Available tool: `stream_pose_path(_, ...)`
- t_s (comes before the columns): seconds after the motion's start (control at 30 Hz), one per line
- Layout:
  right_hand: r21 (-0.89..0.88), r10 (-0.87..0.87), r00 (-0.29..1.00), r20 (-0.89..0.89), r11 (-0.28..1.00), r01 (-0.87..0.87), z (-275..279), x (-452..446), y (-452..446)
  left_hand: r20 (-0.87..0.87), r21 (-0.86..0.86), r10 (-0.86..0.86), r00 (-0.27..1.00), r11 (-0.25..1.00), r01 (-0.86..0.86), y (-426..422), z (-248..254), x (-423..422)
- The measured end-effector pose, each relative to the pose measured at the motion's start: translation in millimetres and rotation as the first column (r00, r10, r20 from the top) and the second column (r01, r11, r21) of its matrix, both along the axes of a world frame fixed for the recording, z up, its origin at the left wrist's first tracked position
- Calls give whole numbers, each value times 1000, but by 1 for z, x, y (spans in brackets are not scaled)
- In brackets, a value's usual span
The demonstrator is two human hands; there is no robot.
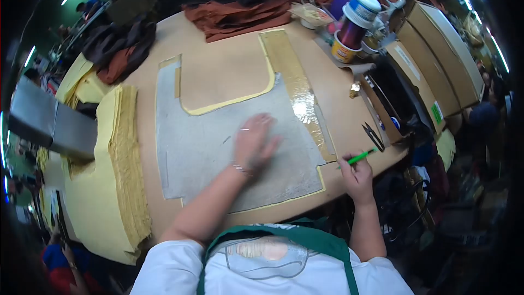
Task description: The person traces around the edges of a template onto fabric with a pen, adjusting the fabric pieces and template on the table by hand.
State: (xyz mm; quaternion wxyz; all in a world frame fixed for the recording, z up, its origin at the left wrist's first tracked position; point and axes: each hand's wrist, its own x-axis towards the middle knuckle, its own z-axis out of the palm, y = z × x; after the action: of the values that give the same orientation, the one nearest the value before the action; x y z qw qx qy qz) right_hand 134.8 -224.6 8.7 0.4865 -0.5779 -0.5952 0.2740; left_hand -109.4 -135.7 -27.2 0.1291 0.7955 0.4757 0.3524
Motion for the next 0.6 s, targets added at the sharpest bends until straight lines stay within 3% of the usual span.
stream_pose_path(0.07, -39, 76, 995, 65, 997, -73, 0, -4, 26, -86, 101, 277, 957, 958, -268, -12, 7, -69)
stream_pose_path(0.13, -42, -6, 970, 243, 999, 17, -12, -4, 51, -34, 44, 534, 845, 845, -533, -38, 7, -142)
stream_pose_path(0.17, -40, -53, 943, 328, 997, 70, -20, -4, 60, -106, 129, 637, 764, 770, -624, -50, -15, -184)
stream_pose_path(0.23, -54, -124, 896, 425, 985, 162, -34, -6, 77, 67, -277, 792, 607, 600, -751, -76, -18, -212)
stream_pose_path(0.33, -21, -204, 838, 507, 968, 248, -65, -10, 85, 76, -511, 808, 584, 534, -674, -87, -23, -223)
stream_pose_path(0.37, 0, -226, 821, 524, 964, 265, -65, -14, 87, 34, -442, 804, 593, 544, -713, -86, -27, -224)
stream_pose_path(0.43, -172, -246, 890, 383, 928, 330, -58, -16, 90, -46, -298, 802, 596, 558, -774, -83, -42, -224)
stream_pose_path(0.57, -440, -222, 974, 44, 871, 219, -48, -9, 95, 262, -489, 786, 560, 609, -625, -79, -57, -238)
stream_pose_path(0.6, -392, -197, 977, 78, 895, 212, -42, -10, 91, 368, -569, 766, 527, 634, -524, -81, -48, -240)
